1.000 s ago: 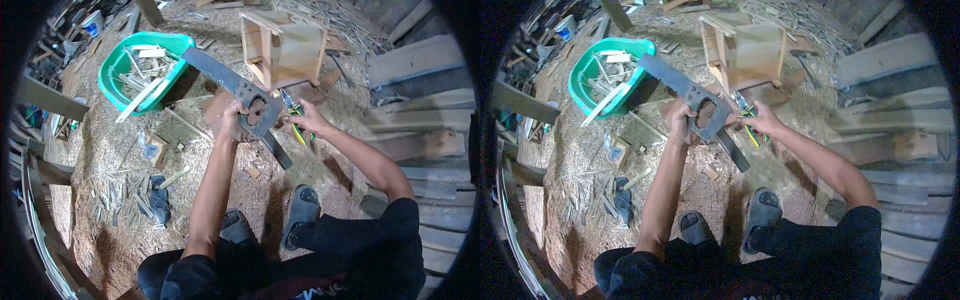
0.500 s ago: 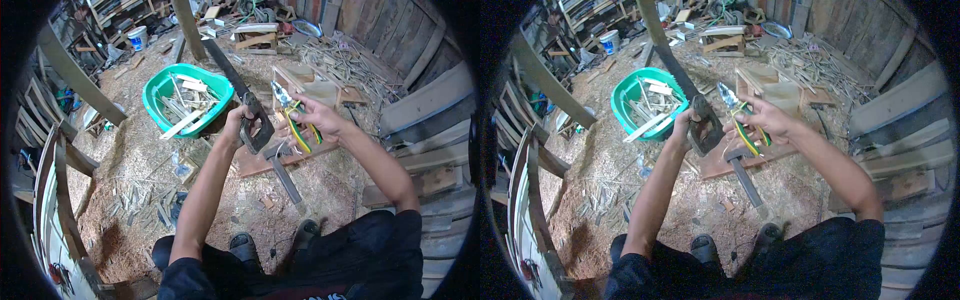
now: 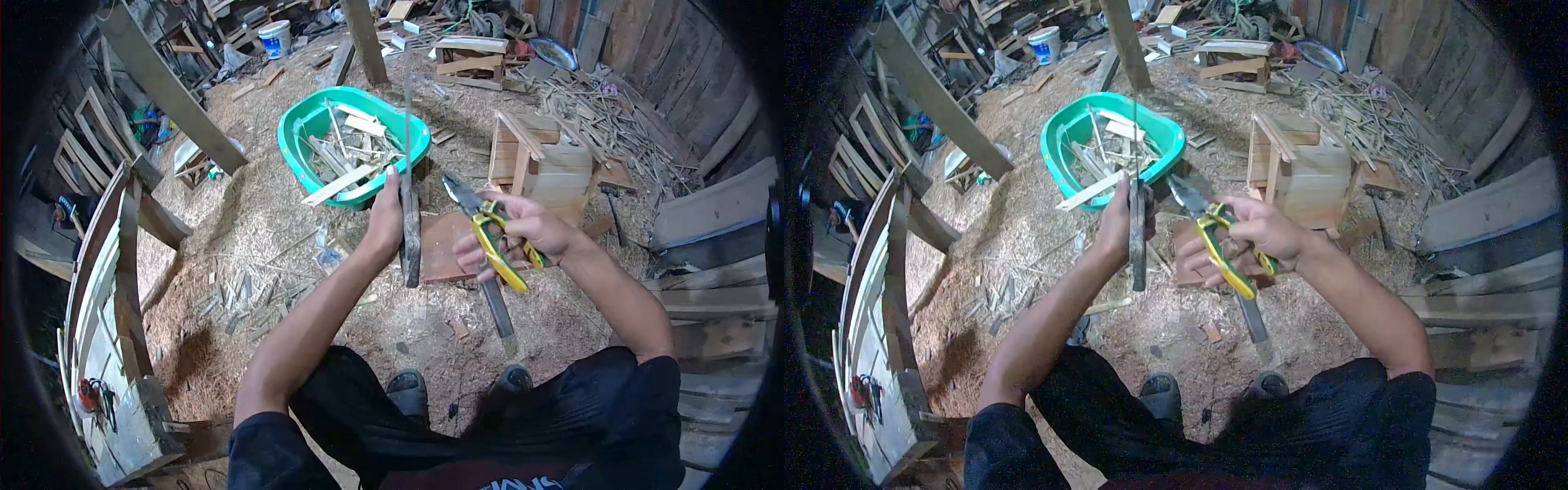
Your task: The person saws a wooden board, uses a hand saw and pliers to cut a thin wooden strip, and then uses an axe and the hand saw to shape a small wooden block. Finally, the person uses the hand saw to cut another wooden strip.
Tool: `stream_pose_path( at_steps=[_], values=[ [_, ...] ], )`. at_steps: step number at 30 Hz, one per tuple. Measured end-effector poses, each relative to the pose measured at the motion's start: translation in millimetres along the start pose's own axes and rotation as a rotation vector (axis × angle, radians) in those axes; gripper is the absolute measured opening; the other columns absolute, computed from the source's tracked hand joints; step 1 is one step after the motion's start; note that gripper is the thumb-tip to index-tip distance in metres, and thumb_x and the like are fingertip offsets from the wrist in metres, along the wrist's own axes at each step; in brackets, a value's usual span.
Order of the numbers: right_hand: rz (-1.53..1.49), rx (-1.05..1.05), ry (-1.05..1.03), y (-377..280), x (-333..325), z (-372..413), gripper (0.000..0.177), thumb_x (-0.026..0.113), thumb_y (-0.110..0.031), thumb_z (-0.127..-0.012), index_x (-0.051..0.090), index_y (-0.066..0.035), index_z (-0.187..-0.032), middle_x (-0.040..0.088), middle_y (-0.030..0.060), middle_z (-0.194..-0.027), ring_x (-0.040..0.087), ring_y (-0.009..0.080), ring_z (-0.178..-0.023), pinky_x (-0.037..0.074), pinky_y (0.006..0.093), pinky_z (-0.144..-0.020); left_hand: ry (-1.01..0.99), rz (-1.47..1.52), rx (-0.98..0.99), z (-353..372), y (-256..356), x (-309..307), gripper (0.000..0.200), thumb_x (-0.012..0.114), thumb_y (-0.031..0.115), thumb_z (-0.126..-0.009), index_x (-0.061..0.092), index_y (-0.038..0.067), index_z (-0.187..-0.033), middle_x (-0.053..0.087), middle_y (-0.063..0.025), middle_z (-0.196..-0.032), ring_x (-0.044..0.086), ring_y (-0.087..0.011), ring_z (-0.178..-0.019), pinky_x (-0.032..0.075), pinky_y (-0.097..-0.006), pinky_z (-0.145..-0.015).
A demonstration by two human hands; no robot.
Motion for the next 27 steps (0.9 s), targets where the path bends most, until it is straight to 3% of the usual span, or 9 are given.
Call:
stream_pose_path(
  at_steps=[2, 5, 11, 14, 17, 20, 25, 27],
  values=[
    [-0.052, -0.005, -0.135, 5, 15, 0, 0.078, 0.035, 0.009, -0.083, 0.011, -0.011, -0.154, 0.044, 0.0434, -0.134, 0.055, 0.0521, -0.119, 0.052, 0.0631, -0.092, -0.015, 0.040, 0.023, 2, 2, 6, 0.052, 0.036, 0.058, -0.102, 0.056, 0.014, -0.085, 0.048, -0.0001, -0.060, 0.043, -0.0147, -0.047, 0.034, -0.0291, -0.044],
    [-0.061, 0.008, -0.166, 11, 29, -1, 0.088, 0.034, 0.009, -0.072, 0.011, -0.011, -0.154, 0.040, 0.0454, -0.137, 0.053, 0.0546, -0.120, 0.049, 0.0663, -0.093, -0.002, 0.100, 0.035, 8, 5, 20, 0.051, 0.036, 0.057, -0.102, 0.057, 0.013, -0.086, 0.049, -0.0003, -0.059, 0.043, -0.0138, -0.046, 0.033, -0.0288, -0.043],
    [-0.112, -0.017, -0.207, 5, 38, 1, 0.087, 0.036, 0.008, -0.072, 0.011, -0.009, -0.154, 0.039, 0.0449, -0.138, 0.052, 0.0554, -0.121, 0.051, 0.0642, -0.093, -0.033, 0.161, 0.109, 11, 23, 36, 0.049, 0.037, 0.053, -0.103, 0.059, 0.011, -0.089, 0.053, -0.0010, -0.062, 0.047, -0.0137, -0.048, 0.037, -0.0286, -0.044],
    [-0.114, -0.025, -0.159, 6, 35, 2, 0.083, 0.037, 0.006, -0.074, 0.013, -0.008, -0.153, 0.047, 0.0415, -0.132, 0.060, 0.0519, -0.112, 0.057, 0.0600, -0.084, -0.026, 0.136, 0.134, 1, 16, 33, 0.048, 0.037, 0.051, -0.103, 0.059, 0.011, -0.089, 0.055, -0.0011, -0.064, 0.050, -0.0139, -0.051, 0.040, -0.0290, -0.048],
    [-0.035, -0.081, -0.187, 8, 21, 3, 0.074, 0.041, 0.004, -0.079, 0.020, -0.006, -0.149, 0.060, 0.0313, -0.115, 0.071, 0.0408, -0.086, 0.062, 0.0509, -0.065, -0.006, 0.037, 0.150, -2, 14, 29, 0.047, 0.037, 0.049, -0.104, 0.059, 0.010, -0.090, 0.057, -0.0018, -0.067, 0.052, -0.0143, -0.057, 0.043, -0.0300, -0.054],
    [-0.221, -0.103, -0.149, 7, 29, 2, 0.048, 0.048, -0.002, -0.092, 0.033, -0.002, -0.138, 0.063, 0.0185, -0.093, 0.067, 0.0279, -0.065, 0.058, 0.0387, -0.052, -0.009, -0.034, 0.161, -2, 15, 29, 0.046, 0.036, 0.047, -0.105, 0.058, 0.009, -0.091, 0.058, -0.0028, -0.072, 0.054, -0.0137, -0.064, 0.045, -0.0313, -0.061],
    [0.090, -0.128, 0.002, 2, 28, 3, 0.053, 0.067, -0.008, -0.092, 0.036, -0.003, -0.134, 0.058, 0.0076, -0.080, 0.063, 0.0189, -0.059, 0.054, 0.0332, -0.049, 0.025, -0.192, 0.203, 6, 34, 37, 0.048, 0.030, 0.045, -0.106, 0.056, 0.007, -0.092, 0.056, -0.0038, -0.077, 0.051, -0.0131, -0.071, 0.044, -0.0333, -0.069],
    [0.178, -0.140, 0.048, -3, 28, 4, 0.056, 0.069, -0.009, -0.092, 0.035, -0.002, -0.135, 0.057, 0.0064, -0.079, 0.063, 0.0172, -0.059, 0.054, 0.0321, -0.049, 0.093, -0.246, 0.252, 21, 57, 47, 0.060, 0.024, 0.046, -0.106, 0.057, 0.004, -0.079, 0.057, -0.0045, -0.070, 0.051, -0.0155, -0.065, 0.043, -0.0360, -0.065]
  ],
)
Point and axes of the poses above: each hand's wrist, its own z-axis away from the middle knuckle, its own x-axis out of the palm, y = z × x, the point moved 10 cm from there along -z, towards the middle knuckle
